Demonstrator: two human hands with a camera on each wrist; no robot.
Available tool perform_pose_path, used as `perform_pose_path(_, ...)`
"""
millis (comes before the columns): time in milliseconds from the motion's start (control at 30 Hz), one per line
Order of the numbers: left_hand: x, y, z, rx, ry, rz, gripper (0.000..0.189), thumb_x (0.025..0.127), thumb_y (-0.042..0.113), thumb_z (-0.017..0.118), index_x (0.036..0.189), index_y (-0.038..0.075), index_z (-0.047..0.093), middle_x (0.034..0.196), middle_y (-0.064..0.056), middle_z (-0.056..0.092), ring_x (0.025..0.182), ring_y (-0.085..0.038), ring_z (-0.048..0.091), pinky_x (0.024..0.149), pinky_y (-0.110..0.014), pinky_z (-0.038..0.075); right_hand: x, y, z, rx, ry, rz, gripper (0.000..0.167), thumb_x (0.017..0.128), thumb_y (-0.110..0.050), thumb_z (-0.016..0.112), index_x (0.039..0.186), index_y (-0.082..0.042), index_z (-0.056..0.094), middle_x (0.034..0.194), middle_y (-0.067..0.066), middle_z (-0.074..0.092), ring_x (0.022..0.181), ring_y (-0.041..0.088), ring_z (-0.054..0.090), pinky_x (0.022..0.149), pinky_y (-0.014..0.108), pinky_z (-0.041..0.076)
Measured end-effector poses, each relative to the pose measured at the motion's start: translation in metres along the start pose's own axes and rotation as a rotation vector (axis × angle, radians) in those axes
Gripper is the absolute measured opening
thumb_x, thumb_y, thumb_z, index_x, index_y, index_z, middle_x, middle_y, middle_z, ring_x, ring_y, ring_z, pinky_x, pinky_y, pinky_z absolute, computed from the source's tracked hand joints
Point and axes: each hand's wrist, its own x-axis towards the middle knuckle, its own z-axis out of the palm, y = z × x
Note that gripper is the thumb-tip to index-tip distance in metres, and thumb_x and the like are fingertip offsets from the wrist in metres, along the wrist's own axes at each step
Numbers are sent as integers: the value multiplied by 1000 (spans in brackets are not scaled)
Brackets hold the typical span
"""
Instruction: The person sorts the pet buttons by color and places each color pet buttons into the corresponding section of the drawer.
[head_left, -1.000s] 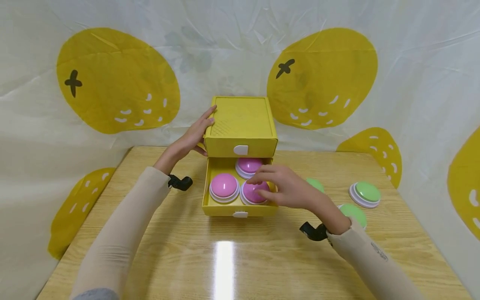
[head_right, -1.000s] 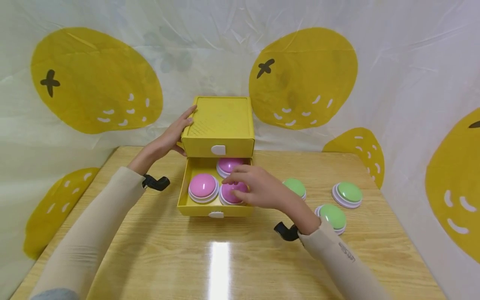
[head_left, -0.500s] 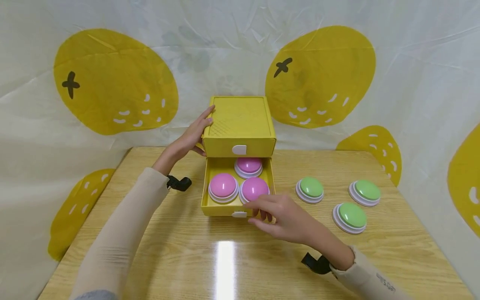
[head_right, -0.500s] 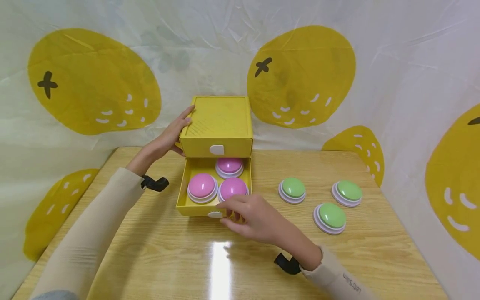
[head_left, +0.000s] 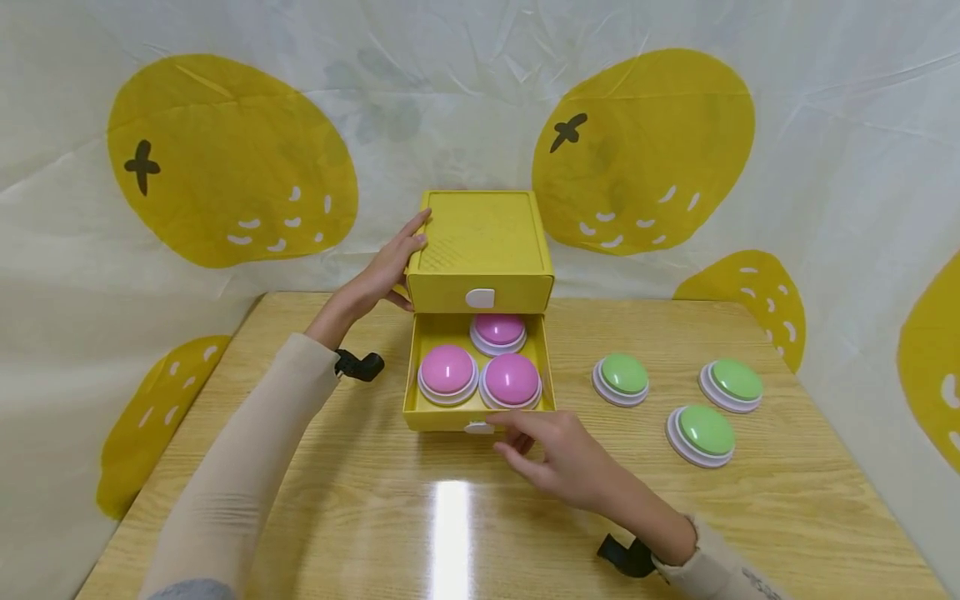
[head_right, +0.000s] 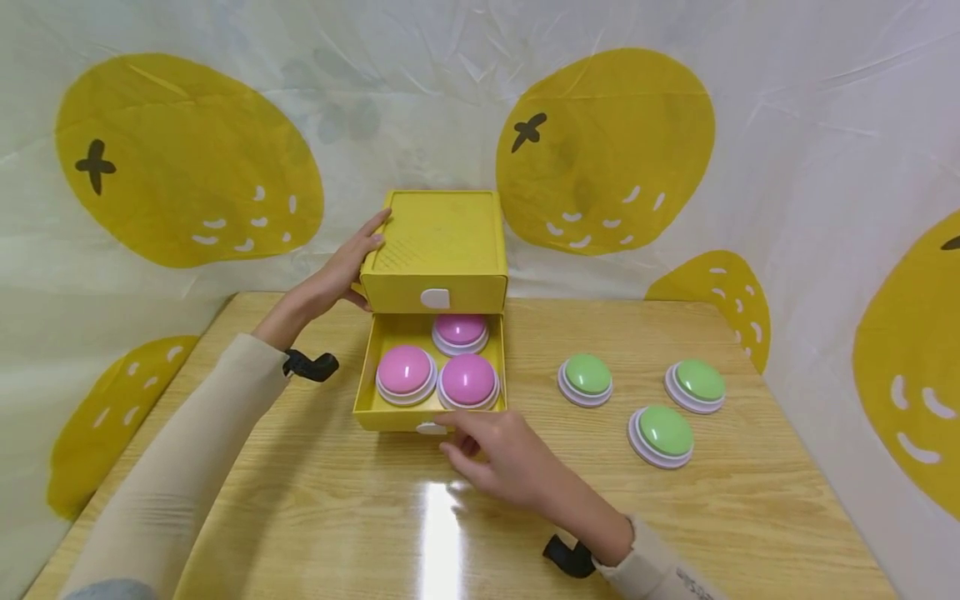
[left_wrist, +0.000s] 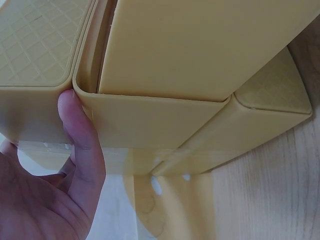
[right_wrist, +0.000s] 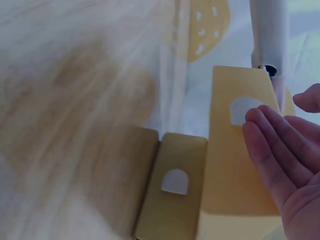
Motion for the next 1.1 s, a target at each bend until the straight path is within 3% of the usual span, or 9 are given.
perform_pose_path(233,0,0,0,-13,-2,1,53,106,64,32,154,68,11,126,-23,59,73,-33,72,56,-45,63,-2,2,12,75,-39,129,32,95,-1,70,127,0,67,89,5,79,77,11,76,69,13,59)
perform_pose_path(500,-1,1,0,-11,2,4,52,106,64,31,154,68,11,126,-22,58,72,-33,71,56,-45,63,-1,6,32,196,83,215,24,93,3,71,117,1,71,82,10,79,68,21,76,62,20,61)
perform_pose_path(633,0,1,0,-8,1,0,53,106,63,31,154,67,10,129,-22,57,72,-33,71,55,-45,63,-1,9,39,194,159,204,21,92,8,70,111,0,74,80,14,77,62,22,74,58,18,60)
perform_pose_path(800,1,1,0,-8,2,-6,53,106,62,31,155,67,10,127,-23,58,71,-32,71,56,-45,63,1,10,45,178,240,135,19,89,14,69,104,3,75,77,16,76,52,16,68,52,14,55)
perform_pose_path(1100,0,1,0,0,2,-2,53,106,63,31,154,68,9,122,-23,59,70,-33,71,56,-45,63,4,10,48,150,294,111,18,87,17,69,99,4,74,75,15,76,50,16,67,50,11,53)
